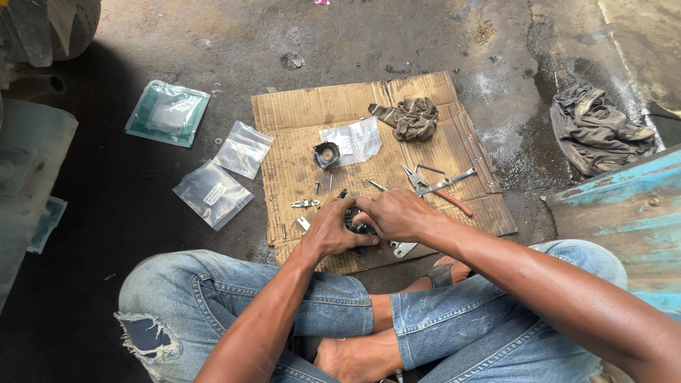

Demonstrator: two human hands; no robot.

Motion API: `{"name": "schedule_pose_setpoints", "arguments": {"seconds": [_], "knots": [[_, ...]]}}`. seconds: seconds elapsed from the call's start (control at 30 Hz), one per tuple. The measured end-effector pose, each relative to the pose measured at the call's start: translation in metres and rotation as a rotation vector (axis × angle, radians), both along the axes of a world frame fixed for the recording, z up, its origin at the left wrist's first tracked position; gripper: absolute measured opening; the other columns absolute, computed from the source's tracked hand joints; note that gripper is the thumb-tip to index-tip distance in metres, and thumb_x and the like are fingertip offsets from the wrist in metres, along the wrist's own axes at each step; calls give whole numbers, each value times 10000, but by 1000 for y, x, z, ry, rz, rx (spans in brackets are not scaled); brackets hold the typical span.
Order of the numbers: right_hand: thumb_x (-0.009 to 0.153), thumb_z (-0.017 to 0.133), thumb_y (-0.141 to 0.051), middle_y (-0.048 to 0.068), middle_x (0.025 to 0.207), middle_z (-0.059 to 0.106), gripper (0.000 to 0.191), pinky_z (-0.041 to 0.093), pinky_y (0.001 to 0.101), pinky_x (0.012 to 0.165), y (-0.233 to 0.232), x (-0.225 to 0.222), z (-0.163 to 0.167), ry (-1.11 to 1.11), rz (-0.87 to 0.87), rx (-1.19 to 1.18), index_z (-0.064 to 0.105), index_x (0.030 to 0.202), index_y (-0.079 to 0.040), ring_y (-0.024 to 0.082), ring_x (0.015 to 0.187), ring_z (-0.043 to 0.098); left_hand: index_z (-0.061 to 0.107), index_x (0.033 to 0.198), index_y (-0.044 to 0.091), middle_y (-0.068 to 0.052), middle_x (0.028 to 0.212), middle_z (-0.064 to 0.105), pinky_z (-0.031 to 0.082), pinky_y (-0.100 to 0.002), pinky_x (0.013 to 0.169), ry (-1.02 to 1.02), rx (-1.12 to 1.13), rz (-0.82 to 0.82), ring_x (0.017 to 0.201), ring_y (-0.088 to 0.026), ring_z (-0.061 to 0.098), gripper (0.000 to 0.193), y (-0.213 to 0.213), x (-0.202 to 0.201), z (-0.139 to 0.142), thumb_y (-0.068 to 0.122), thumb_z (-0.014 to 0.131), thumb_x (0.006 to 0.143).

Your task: The person sits on the ground and works on a small mechanical component, likely a carburetor, using a screwdriver and wrench. They manipulate screws and internal parts, occasionally picking up small pieces from a cardboard sheet where tools and parts are laid out.

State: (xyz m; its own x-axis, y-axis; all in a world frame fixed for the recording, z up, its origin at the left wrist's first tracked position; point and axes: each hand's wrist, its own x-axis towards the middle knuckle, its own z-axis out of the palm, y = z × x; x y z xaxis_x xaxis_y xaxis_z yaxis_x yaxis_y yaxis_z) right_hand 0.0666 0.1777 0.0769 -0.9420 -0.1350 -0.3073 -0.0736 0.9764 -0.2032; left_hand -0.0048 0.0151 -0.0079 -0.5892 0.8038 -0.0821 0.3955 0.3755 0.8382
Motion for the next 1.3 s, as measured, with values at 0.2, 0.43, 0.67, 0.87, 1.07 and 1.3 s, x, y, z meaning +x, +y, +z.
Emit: {"name": "schedule_pose_setpoints", "arguments": {"seconds": [0.2,0.43,0.67,0.87,1.07,1.3], "knots": [[949,672,-452,201,641,694,453,504,481,516,-3,6,-8,71,64,65,579,1122,-44,385,599,684,646,1260,31,-189,1118,671,491,-472,1002,39,33,1,1129,-354,615,893,3,-2,-16,462,924,529],[1031,518,-442,289,794,715,513,547,528,706,-25,-1,-15,-69,-403,-91,755,985,10,416,713,706,695,1254,49,-178,1143,724,487,-453,1028,40,149,16,1149,-344,630,819,1,-4,-17,386,920,542],[987,536,-419,204,824,742,387,533,536,752,-8,1,10,-33,-281,-114,746,1103,-115,404,795,717,724,1169,64,-128,1114,729,530,-420,981,-91,99,34,1093,-309,686,738,-4,-2,3,290,968,511],[934,626,-395,42,885,724,294,437,509,915,7,-11,29,-13,181,-13,752,1127,-212,244,925,672,730,1200,75,-141,1295,667,494,-432,1052,-116,63,93,1207,-317,632,748,-7,1,0,238,984,515],[830,699,-275,-21,807,629,185,330,550,1041,5,-27,41,40,517,71,810,978,-268,186,984,598,727,1232,105,-151,1233,716,516,-428,1023,-189,25,100,1190,-309,665,734,-7,0,-4,239,960,548],[830,740,-188,-3,906,664,108,499,364,819,5,-34,34,32,513,-210,782,924,-158,237,1044,591,750,1167,70,-169,1107,775,557,-401,952,-195,-58,107,1077,-295,737,663,-8,-1,-1,253,961,566]]}}
